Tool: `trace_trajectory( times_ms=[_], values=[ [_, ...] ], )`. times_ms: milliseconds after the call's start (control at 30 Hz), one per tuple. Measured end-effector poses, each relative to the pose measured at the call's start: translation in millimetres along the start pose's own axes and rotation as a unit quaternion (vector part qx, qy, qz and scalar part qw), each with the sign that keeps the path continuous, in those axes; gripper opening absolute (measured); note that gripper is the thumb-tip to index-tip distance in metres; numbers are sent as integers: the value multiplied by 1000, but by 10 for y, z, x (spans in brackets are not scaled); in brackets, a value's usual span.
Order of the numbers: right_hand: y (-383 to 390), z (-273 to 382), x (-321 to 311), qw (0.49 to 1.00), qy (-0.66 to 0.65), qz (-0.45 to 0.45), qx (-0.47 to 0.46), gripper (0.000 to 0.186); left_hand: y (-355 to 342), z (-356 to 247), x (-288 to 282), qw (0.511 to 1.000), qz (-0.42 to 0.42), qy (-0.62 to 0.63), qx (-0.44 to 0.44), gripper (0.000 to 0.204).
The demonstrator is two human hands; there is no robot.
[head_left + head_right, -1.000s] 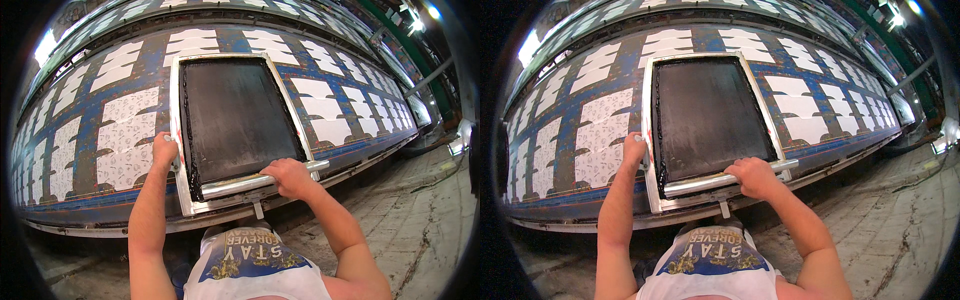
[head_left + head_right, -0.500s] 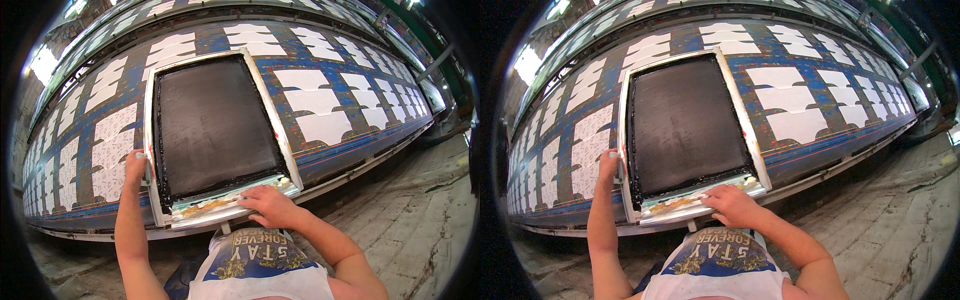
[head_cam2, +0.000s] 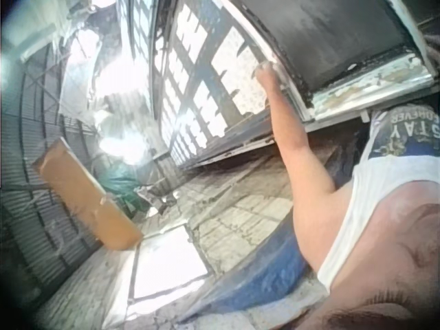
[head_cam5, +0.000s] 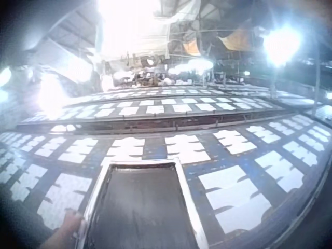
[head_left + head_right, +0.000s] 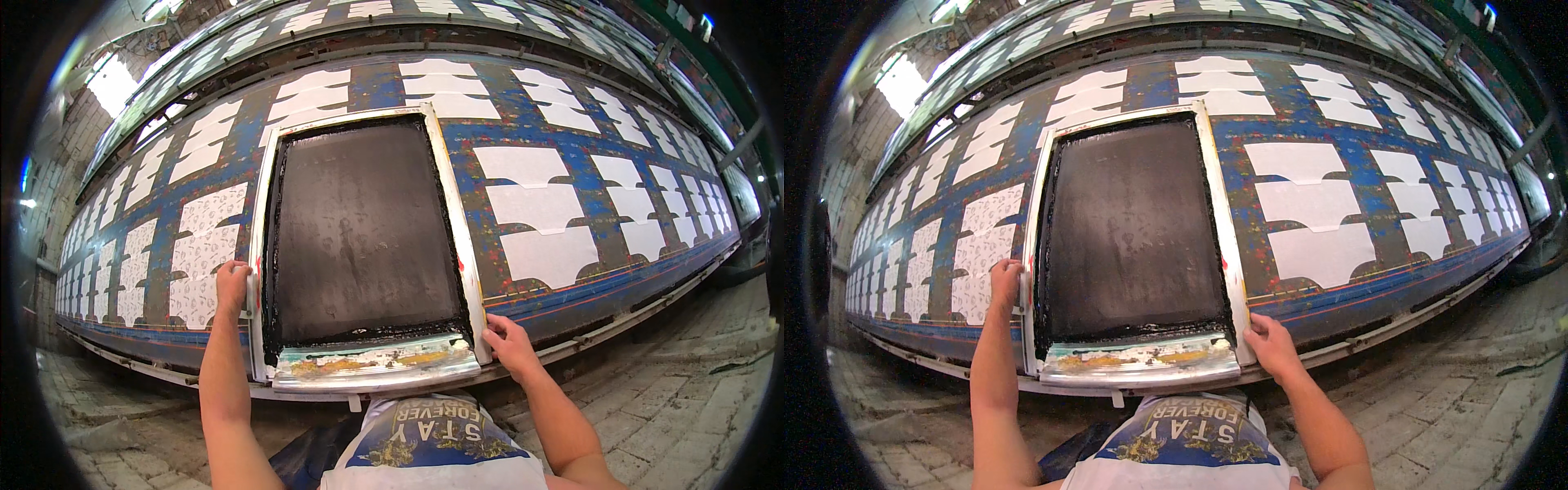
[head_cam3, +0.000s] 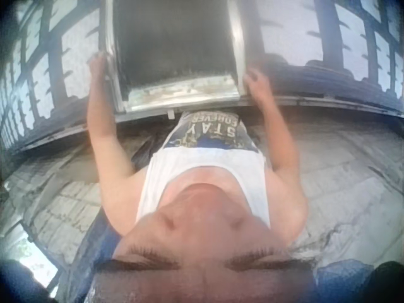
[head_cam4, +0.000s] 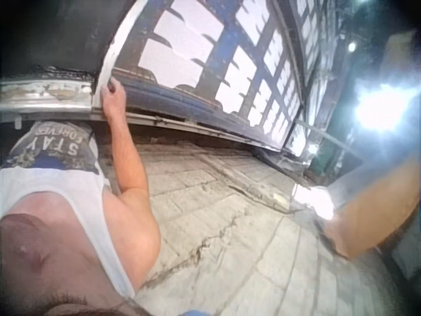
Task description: The person repeatedly uses a squeegee to spread black ink across a screen printing frame placed over a conveyor belt with white paper sheets. The person moves the squeegee back and forth to distribute the ink evenly. At the end, the person lifts a printed paper sheet from the belt.
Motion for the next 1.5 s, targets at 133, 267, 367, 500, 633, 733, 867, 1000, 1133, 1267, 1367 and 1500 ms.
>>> trace_trajectory(
  times_ms=[133, 267, 367, 500, 633, 733, 867, 1000, 1133, 1267, 1367, 1500],
  values=[
    [77, 9, 80, 999, -14, -34, 25, 49, -15, 57, 9, 1000, -4, 0, 25, 28],
    [108, 113, 149, 996, -34, -72, 33, 43, 16, 75, 16, 999, 1, 8, 48, 25],
    [125, 229, 152, 989, -93, -105, 53, 40, 16, 127, 13, 999, 33, 35, -10, 27],
    [289, 465, 4, 986, -101, -123, 43, 37, 22, 131, -25, 999, 39, 37, 3, 25],
    [330, 617, -137, 987, -99, -123, -20, 34, -43, 27, -36, 990, 56, 110, -74, 21],
    [234, 568, -305, 985, -105, -130, -30, 34, 46, -191, -16, 980, 85, 151, -99, 19],
    [15, 393, -796, 984, -89, -147, -44, 34, 245, -698, 393, 977, 92, 184, -59, 18],
    [-215, 126, -1496, 983, -62, -167, -52, 33, 614, -1252, 987, 977, 102, 185, -39, 18],
    [-415, -264, -2274, 977, -76, -190, -52, 30, 1164, -1768, 1704, 975, 102, 188, -63, 18],
    [-577, -708, -3057, 979, -39, -197, -26, 31, 1657, -2173, 2415, 975, 102, 188, -60, 18],
    [-660, -1001, -3580, 980, -25, -194, -23, 31, 2027, -2363, 2827, 973, 105, 194, -71, 21],
    [-704, -1219, -4108, 980, -17, -192, -37, 30, 2365, -2563, 3226, 979, 83, 178, -53, 22]
  ],
)
Point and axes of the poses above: each hand's wrist, its own y-axis away from the middle knuckle, its own x-axis out of the palm, z = x × y, the point moved 4 cm from there along -y, towards the middle knuckle, and after that the axes turned 7 degrees about -x, right-handed, at the moved point
